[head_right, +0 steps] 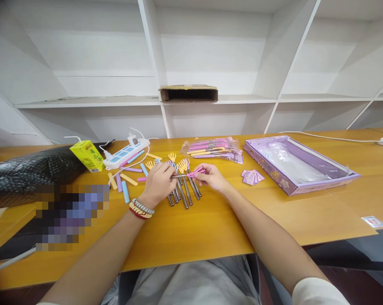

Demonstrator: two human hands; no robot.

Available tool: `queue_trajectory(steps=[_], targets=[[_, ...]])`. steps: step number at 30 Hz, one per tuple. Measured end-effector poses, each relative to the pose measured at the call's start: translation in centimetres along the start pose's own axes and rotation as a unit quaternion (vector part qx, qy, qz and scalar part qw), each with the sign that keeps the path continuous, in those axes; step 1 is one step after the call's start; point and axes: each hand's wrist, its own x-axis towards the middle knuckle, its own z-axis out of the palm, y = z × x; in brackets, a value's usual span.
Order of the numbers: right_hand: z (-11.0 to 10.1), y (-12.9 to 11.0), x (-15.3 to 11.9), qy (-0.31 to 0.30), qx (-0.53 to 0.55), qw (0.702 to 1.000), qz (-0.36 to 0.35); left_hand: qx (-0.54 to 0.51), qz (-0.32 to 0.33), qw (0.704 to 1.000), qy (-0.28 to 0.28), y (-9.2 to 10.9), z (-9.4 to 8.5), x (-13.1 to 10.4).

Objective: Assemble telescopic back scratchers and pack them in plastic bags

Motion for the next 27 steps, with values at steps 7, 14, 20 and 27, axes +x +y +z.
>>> queue_trajectory(steps=[7,14,20,27], targets=[[-0.2,-0.1,0.0,0.014,0.047,0.998,0.029,-0.061,0.003,0.994,-0.094,0.4,-0.1,-0.3],[-1.3,-0.6,0.6,0.035,0.024,0.999,0.003,-0.022,0.032,0.998,-0.049,-0.3,-0.7,0.6],[-6.9,-2.2,-0.1,0.165,0.109,0.978,-0.061,0.029,-0.049,0.998,0.034,-5.3,-0.7,0.3],[-11.7,-3.0,-1.1,0.252,0.130,0.954,-0.102,0.068,-0.066,0.994,0.057,-9.3,-0.7,-0.3]])
